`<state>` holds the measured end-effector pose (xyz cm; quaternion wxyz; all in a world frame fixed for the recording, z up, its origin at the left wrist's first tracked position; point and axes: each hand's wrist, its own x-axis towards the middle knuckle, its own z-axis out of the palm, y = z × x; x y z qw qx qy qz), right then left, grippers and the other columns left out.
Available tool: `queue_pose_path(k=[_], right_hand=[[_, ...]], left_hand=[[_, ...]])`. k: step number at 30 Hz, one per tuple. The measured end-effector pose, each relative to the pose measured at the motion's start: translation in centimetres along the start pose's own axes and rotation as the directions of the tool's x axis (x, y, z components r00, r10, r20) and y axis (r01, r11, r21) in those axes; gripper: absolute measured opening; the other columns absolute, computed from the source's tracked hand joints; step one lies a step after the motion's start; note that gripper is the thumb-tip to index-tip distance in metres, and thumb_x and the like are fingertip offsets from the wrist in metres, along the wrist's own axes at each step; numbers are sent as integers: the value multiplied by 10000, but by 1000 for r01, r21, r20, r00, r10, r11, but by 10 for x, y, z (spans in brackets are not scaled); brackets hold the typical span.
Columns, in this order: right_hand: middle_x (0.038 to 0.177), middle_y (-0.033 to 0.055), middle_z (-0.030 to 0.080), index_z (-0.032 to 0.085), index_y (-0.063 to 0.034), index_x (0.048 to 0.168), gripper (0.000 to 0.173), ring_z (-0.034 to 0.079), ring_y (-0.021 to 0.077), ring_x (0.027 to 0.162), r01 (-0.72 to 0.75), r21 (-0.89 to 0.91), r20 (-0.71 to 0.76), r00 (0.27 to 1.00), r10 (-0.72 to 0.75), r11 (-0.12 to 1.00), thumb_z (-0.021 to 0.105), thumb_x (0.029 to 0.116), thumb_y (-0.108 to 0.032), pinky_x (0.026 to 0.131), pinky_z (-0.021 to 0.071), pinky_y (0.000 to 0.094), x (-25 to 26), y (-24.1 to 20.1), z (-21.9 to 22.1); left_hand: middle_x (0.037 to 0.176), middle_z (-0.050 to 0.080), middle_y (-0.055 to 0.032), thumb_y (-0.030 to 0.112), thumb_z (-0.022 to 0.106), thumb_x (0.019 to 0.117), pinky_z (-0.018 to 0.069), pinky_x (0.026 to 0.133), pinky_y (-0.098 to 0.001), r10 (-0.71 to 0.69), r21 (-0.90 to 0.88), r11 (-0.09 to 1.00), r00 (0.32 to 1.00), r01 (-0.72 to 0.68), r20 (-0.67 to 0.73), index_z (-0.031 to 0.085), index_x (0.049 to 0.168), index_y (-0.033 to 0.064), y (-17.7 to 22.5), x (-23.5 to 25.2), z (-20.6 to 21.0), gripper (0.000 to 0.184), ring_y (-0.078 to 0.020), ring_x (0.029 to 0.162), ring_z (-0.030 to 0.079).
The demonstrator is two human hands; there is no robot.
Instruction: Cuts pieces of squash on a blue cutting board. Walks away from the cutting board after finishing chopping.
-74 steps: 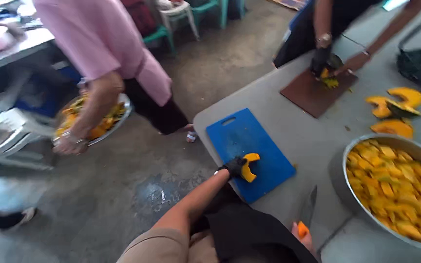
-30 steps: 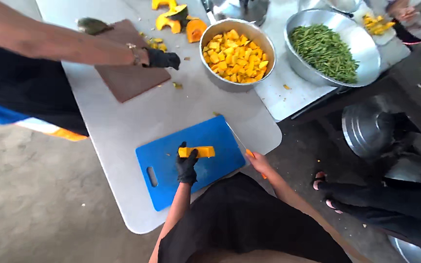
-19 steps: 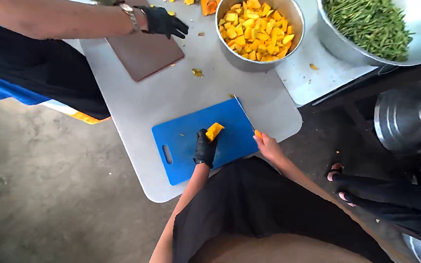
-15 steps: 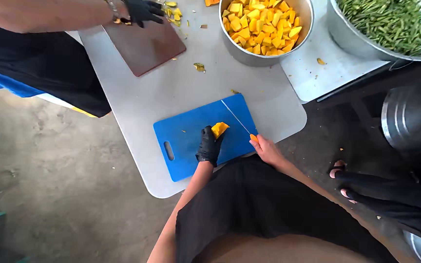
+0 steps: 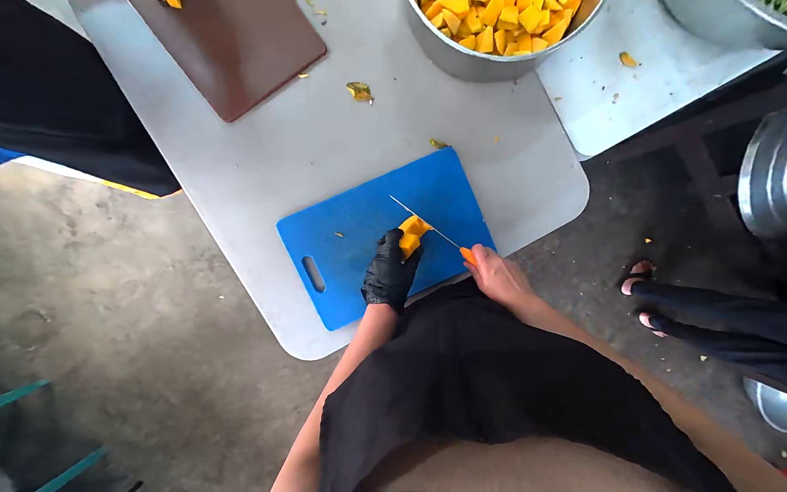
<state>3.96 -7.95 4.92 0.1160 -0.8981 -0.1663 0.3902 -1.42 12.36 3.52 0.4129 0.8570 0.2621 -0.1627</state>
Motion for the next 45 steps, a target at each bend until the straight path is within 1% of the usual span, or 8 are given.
queue_pose_path(k=[11,17,20,30,33,37,39,45], right_hand=[[1173,319,635,571,83,1268,367,665,491,1079,-2,-21,-32,999,1,1000,441,1111,-222,870,545,582,3,-9,5],[1254,311,611,500,39,1389,414,654,476,1125,-115,-53,140,983,122,992,352,1135,-252,925,522,587,10,-18,-6],[1244,311,632,463,39,1439,440,643,470,1167,-141,-46,204,968,147,989,346,1136,-259,972,500,584,13,-20,-9],[1123,296,671,466,55,1385,403,669,467,1109,-176,-10,245,954,173,984,396,1128,-247,932,524,581,48,-30,-5],[1087,285,676,469,42,1373,393,683,462,1076,-160,18,190,970,153,987,413,1124,-257,907,543,575,69,-31,10],[1052,286,685,488,51,1358,396,694,476,1033,-102,39,105,990,98,994,443,1115,-259,869,551,592,77,-28,19],[1022,283,690,507,54,1325,387,700,482,993,-57,81,53,997,53,995,477,1106,-263,845,553,606,77,-20,19],[927,278,664,544,91,1218,338,696,472,903,94,100,-57,994,-89,991,488,1098,-219,778,549,599,35,-21,1]], left_hand=[[1181,671,-255,299,722,966,542,875,-612,-63,-5,998,998,63,7,535,1376,27,-3,1,-1,526,-425,1022,690],[1150,676,-262,248,727,961,557,851,-594,-44,-28,999,999,44,6,551,1351,-3,0,3,-5,496,-412,969,702],[1161,668,-269,191,736,949,547,878,-584,-28,-77,997,1000,27,-6,566,1325,-24,0,4,-4,465,-409,1009,691],[1290,618,-313,123,729,936,528,973,-536,33,-73,997,999,-34,-19,534,1377,-94,1,3,3,529,-432,1141,655],[1301,624,-292,91,747,913,530,997,-486,15,-185,982,999,-23,-43,518,1388,-99,-12,2,6,561,-378,1159,657],[1086,705,-210,110,807,865,590,810,-427,-98,-362,930,991,60,-89,568,1320,-44,-40,-1,1,536,-255,865,713],[1011,719,-181,135,814,863,595,777,-411,-125,-363,928,988,84,-92,582,1308,-32,-44,-4,-2,529,-226,802,712],[978,723,-202,276,765,931,569,837,-509,-206,-165,965,978,206,20,568,1337,-10,-14,-10,-13,534,-322,858,720]])
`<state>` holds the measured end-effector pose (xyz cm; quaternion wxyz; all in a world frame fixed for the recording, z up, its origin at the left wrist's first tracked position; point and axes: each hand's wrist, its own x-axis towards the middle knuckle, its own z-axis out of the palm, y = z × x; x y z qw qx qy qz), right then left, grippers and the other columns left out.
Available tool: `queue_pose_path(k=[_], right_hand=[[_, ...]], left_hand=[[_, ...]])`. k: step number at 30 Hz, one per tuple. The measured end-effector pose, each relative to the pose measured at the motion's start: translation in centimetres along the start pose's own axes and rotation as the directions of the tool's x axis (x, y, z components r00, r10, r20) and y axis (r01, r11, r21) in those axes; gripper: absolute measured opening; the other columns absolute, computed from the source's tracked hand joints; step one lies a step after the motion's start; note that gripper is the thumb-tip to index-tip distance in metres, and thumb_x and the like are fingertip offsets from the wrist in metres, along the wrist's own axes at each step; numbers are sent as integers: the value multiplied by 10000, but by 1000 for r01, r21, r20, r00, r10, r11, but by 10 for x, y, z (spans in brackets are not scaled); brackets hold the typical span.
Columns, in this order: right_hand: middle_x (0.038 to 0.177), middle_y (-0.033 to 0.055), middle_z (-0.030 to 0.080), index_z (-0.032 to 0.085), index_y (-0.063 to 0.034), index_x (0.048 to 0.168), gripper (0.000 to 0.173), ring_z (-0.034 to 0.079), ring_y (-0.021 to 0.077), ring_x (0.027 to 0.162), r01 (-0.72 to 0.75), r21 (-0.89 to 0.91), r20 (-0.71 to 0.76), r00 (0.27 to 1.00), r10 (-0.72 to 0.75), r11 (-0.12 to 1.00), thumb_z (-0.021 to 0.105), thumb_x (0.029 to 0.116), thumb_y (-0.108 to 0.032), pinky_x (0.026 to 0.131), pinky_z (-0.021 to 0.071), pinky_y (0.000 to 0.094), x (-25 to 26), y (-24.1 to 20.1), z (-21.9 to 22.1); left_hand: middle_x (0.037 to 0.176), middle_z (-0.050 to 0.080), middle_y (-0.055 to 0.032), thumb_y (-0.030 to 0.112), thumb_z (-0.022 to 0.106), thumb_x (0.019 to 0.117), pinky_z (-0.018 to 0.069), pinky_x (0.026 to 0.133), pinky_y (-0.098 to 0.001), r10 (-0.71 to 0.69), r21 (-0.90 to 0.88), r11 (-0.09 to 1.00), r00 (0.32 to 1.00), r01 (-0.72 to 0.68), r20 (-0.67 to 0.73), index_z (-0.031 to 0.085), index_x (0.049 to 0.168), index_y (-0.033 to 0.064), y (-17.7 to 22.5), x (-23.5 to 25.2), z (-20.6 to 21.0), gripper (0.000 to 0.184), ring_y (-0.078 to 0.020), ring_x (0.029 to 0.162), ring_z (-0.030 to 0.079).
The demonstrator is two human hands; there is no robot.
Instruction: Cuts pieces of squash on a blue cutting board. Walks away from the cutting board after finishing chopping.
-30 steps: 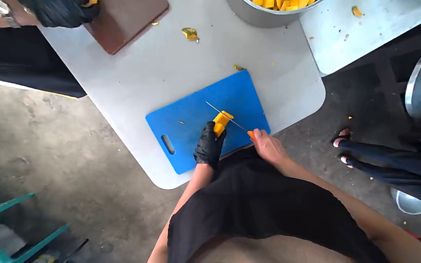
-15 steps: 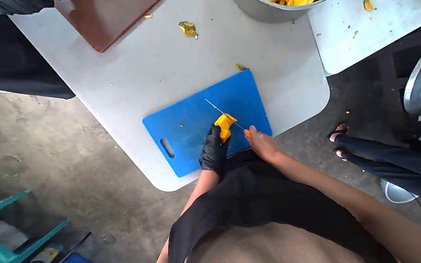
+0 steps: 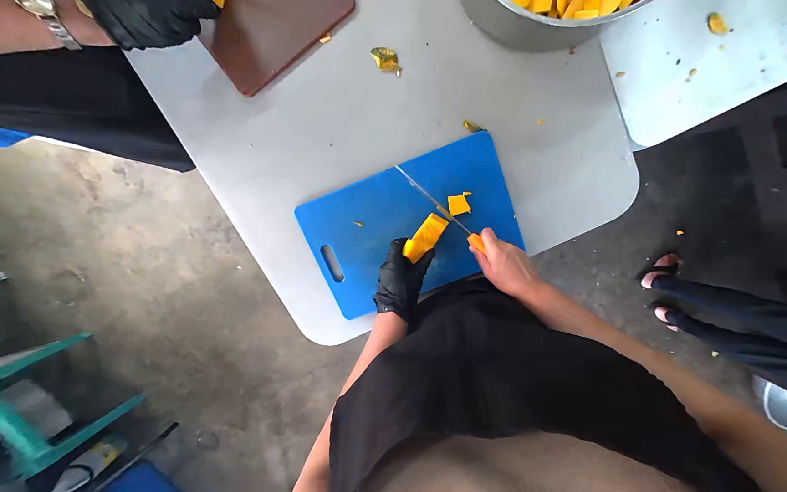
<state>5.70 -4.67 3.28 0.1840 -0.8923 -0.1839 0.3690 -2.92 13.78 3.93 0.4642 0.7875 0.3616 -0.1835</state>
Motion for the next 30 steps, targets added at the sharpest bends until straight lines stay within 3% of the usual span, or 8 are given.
queue_pose_path(k=[4,8,17,22,27,30], right_hand=[[1028,307,672,533,87,1264,350,684,496,1015,-73,-63,74,994,78,995,457,1107,-217,858,532,614,-18,-5,-8],[1039,308,675,550,73,1254,341,688,499,1004,-86,-112,67,993,94,990,451,1108,-219,830,539,614,-24,-3,-5],[1075,298,667,514,50,1326,343,683,486,1034,-173,-225,159,965,211,959,406,1123,-204,830,540,598,-18,-15,-7],[1094,308,668,490,60,1382,383,677,490,1060,-214,-215,213,942,260,953,389,1126,-206,862,536,596,-6,-18,-5],[1039,295,672,509,53,1299,303,698,485,989,-193,-187,175,958,225,963,456,1105,-174,816,562,603,30,-9,19],[1014,318,676,509,79,1310,351,697,513,965,-145,-171,149,974,171,975,456,1106,-202,798,553,629,38,-3,22]], left_hand=[[1021,717,-221,335,720,965,557,851,-572,-3,129,992,1000,0,30,567,1333,5,14,-1,1,518,-375,916,718],[1062,706,-237,330,713,970,549,852,-596,-20,157,987,999,13,42,550,1351,11,16,0,3,523,-403,952,709],[1071,691,-262,255,727,959,553,839,-577,9,78,997,1000,-10,12,584,1282,-29,14,-2,5,454,-409,951,702],[1074,697,-262,221,737,948,563,841,-560,103,17,995,994,-103,-30,596,1267,-48,6,-1,7,441,-398,951,710],[1192,664,-282,173,744,934,544,942,-533,89,-68,994,996,-90,-17,541,1338,-84,3,1,12,520,-390,1074,684],[1080,709,-252,155,789,889,579,864,-512,68,-149,986,995,-79,-79,588,1274,-76,-11,6,8,492,-349,942,723]])
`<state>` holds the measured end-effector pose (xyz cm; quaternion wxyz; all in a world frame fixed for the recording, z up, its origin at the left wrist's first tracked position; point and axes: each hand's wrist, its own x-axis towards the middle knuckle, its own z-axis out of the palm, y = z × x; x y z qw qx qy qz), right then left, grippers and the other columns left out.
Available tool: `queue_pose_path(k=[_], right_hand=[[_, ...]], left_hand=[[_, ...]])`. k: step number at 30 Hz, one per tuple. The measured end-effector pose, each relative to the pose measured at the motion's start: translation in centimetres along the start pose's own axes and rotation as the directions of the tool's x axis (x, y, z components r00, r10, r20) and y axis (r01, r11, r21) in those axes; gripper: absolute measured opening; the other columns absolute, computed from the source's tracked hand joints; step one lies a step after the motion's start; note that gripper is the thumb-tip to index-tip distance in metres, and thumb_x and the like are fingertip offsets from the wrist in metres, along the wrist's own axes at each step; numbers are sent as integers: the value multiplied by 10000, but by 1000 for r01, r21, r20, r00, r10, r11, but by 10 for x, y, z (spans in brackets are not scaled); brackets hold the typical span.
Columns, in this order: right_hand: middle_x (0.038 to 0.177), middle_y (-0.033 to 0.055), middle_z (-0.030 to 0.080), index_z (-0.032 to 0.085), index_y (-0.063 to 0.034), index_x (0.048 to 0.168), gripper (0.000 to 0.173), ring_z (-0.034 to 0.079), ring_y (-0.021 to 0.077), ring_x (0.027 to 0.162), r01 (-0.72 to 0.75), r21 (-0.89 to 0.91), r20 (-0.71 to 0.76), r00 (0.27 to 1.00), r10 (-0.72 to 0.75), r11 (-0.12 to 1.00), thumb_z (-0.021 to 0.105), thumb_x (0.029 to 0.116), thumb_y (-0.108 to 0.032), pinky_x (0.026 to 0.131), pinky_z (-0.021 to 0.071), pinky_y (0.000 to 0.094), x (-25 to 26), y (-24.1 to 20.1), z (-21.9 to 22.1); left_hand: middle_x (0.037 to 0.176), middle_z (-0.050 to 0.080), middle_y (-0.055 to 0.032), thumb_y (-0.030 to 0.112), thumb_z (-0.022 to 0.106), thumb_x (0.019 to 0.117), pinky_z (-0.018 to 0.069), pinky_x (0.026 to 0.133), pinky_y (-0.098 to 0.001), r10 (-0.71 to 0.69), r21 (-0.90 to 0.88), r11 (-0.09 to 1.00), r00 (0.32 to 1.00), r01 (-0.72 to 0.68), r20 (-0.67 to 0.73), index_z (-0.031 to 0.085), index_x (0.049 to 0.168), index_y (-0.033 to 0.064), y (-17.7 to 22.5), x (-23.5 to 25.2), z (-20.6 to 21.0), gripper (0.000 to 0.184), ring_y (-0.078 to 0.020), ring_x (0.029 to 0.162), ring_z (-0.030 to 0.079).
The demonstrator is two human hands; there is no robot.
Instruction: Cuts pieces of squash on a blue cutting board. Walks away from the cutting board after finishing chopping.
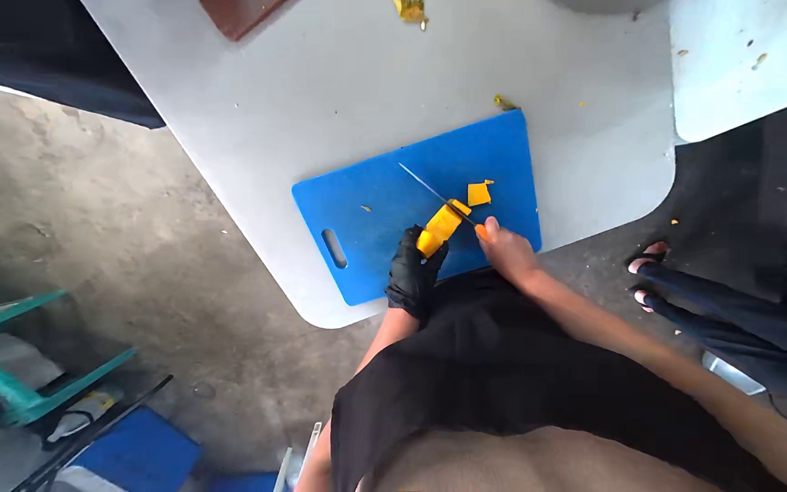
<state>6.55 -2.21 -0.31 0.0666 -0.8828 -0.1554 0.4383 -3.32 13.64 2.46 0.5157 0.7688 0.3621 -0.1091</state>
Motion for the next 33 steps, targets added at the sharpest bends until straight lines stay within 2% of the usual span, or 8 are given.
queue_pose_path(k=[3,5,9,13,19,25,28,33], right_hand=[[980,303,676,499,76,1307,380,692,499,947,33,138,7,999,-34,990,501,1097,-240,817,541,640,8,16,-5],[933,287,679,527,90,1263,357,697,484,884,103,188,-40,994,-97,977,541,1080,-216,776,548,631,8,29,-5],[885,259,663,530,66,1240,339,692,456,850,115,154,-30,993,-112,981,520,1087,-236,750,546,606,-22,21,-21],[841,276,667,566,98,1193,312,698,489,793,195,80,-138,973,-183,978,520,1069,-184,675,545,613,-50,15,-15],[836,273,668,587,87,1142,263,705,483,764,212,1,-180,961,-208,977,519,1063,-154,633,553,595,-54,20,-10],[1067,316,665,530,80,1308,330,686,510,988,-9,-37,37,999,10,999,447,1102,-163,792,540,617,-51,2,-19],[1047,329,669,513,102,1316,351,688,516,991,-3,9,71,997,3,1000,457,1101,-170,819,540,620,-42,5,-14],[1090,325,659,491,89,1321,348,686,506,1023,-42,-3,125,991,42,999,470,1099,-179,845,545,611,-22,-3,-11]], left_hand=[[1028,718,-221,158,802,877,598,795,-493,23,-52,998,1000,-24,-2,603,1252,-64,-6,2,0,479,-305,839,727],[1045,712,-225,162,804,879,597,793,-494,22,-47,999,1000,-21,11,589,1268,-59,-4,0,1,497,-305,841,725],[1203,654,-286,91,769,874,564,933,-485,137,-16,990,990,-137,12,504,1342,-113,-7,-3,4,576,-349,1049,692],[1106,689,-266,142,744,927,566,894,-517,60,47,997,997,-63,56,511,1318,-99,7,-7,3,515,-361,982,711],[1108,687,-275,157,736,935,563,903,-505,73,50,996,997,-75,36,510,1324,-108,8,-10,6,523,-360,988,710],[1126,685,-278,141,735,932,562,909,-510,67,64,996,997,-69,40,504,1333,-115,8,-9,5,529,-370,1011,708],[1175,666,-292,102,731,927,552,940,-500,74,17,997,997,-75,31,500,1342,-117,5,-8,6,523,-374,1050,695],[1140,677,-285,85,742,917,568,901,-485,49,15,999,999,-49,9,507,1328,-116,7,-7,3,514,-359,992,708]])
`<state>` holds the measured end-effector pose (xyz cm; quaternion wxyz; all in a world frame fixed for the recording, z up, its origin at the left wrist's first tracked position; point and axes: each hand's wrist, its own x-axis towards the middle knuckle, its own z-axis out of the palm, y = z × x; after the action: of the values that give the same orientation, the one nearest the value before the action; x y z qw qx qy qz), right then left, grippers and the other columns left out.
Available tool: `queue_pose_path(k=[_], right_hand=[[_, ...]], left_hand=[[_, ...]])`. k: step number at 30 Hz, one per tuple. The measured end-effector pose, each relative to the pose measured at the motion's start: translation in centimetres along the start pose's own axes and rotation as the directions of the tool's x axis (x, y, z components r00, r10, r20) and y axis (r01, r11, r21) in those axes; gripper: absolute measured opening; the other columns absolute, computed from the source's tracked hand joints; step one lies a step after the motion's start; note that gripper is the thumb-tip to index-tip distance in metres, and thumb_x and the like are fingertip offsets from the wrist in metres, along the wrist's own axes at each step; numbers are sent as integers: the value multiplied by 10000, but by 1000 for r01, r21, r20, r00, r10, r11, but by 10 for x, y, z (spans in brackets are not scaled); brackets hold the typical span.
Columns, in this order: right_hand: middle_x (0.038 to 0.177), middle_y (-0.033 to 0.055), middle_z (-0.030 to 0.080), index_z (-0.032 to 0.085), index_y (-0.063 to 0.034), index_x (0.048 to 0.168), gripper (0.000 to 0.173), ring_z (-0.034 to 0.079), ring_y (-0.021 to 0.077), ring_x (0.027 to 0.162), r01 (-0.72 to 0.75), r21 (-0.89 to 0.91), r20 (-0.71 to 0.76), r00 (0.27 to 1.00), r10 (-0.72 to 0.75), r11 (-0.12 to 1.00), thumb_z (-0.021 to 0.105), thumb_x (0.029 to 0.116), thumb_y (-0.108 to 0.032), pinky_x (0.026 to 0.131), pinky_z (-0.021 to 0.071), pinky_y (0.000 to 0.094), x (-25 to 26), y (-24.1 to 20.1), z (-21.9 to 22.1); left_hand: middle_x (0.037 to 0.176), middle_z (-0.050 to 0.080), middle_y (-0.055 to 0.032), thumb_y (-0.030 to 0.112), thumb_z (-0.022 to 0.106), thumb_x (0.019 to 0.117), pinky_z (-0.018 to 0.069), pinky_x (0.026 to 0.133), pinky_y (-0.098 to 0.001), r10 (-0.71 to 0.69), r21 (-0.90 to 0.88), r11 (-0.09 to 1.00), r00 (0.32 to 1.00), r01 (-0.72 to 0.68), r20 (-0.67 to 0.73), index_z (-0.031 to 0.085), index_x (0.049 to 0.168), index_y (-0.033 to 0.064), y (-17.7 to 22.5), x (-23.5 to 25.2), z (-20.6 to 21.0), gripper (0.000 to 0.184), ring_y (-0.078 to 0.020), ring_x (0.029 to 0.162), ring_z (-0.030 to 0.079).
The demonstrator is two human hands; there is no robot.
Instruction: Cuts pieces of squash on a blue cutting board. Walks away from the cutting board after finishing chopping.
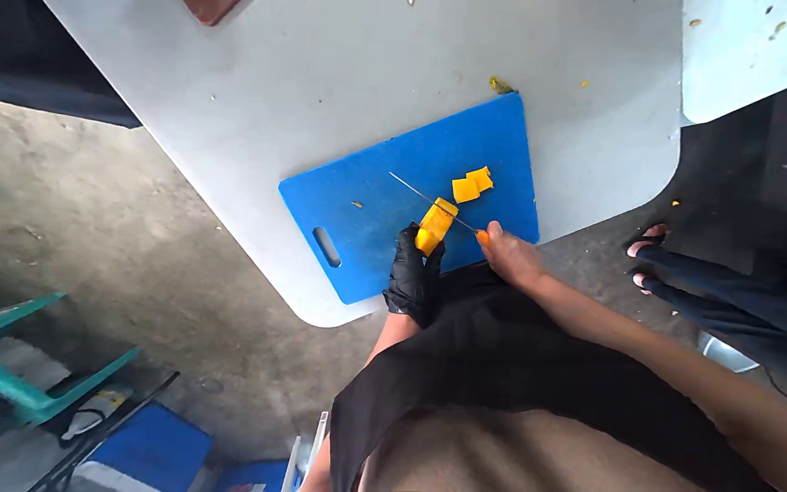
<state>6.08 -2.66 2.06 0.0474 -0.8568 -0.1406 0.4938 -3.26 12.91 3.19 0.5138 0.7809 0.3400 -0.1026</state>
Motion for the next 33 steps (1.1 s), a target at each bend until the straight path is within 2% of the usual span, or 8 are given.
queue_pose_path(k=[4,6,9,11,17,25,30,33], right_hand=[[983,296,683,537,82,1257,326,716,481,924,67,-10,-151,986,-68,998,432,1110,-189,747,573,588,21,-9,12],[944,289,686,552,78,1225,320,721,478,895,128,-24,-204,970,-130,991,429,1109,-194,719,574,582,32,-12,14],[997,295,686,538,53,1279,352,699,496,982,120,52,-113,987,-114,991,442,1113,-243,803,547,619,32,-5,0],[1034,295,681,525,46,1302,365,688,494,1008,116,119,-89,990,-106,986,473,1107,-258,839,534,629,24,3,-6],[868,256,667,560,68,1179,314,706,462,814,218,99,-284,942,-182,971,528,1084,-230,689,562,589,-29,10,-1],[1066,284,672,513,41,1302,337,690,478,1021,7,13,-51,999,-7,1000,428,1119,-229,823,546,594,-32,-7,-5],[1102,300,664,477,60,1371,370,675,482,1065,-16,38,6,1000,16,999,399,1124,-204,873,538,590,-17,-9,0],[1067,294,670,492,52,1339,316,692,486,1010,-17,42,-38,999,18,999,452,1102,-152,820,562,601,6,-15,9]], left_hand=[[1187,668,-282,93,727,929,552,951,-484,8,11,1000,1000,-8,8,481,1367,-110,-3,-5,7,541,-358,1052,698],[1156,681,-272,104,741,920,575,895,-486,20,23,1000,999,-20,-34,505,1356,-98,-8,-4,5,535,-349,977,715],[1107,695,-262,128,763,912,596,824,-477,37,11,999,998,-36,-55,528,1345,-89,-9,-5,7,539,-331,882,725],[1085,701,-250,149,764,917,599,807,-474,24,9,1000,999,-23,-38,521,1345,-88,-5,-4,6,546,-316,858,726],[1117,687,-267,145,748,934,572,874,-500,-68,55,996,998,68,3,512,1340,-88,9,0,7,524,-354,943,714],[1121,690,-260,137,746,930,568,885,-497,-35,25,999,999,35,-5,513,1349,-79,0,-2,9,527,-346,960,713],[1159,680,-281,106,745,920,569,904,-500,54,27,998,998,-53,-41,517,1333,-112,-9,0,12,520,-367,997,711],[1202,666,-301,80,750,906,559,945,-492,118,23,993,991,-117,-63,504,1340,-137,-15,-4,17,544,-384,1053,703]])
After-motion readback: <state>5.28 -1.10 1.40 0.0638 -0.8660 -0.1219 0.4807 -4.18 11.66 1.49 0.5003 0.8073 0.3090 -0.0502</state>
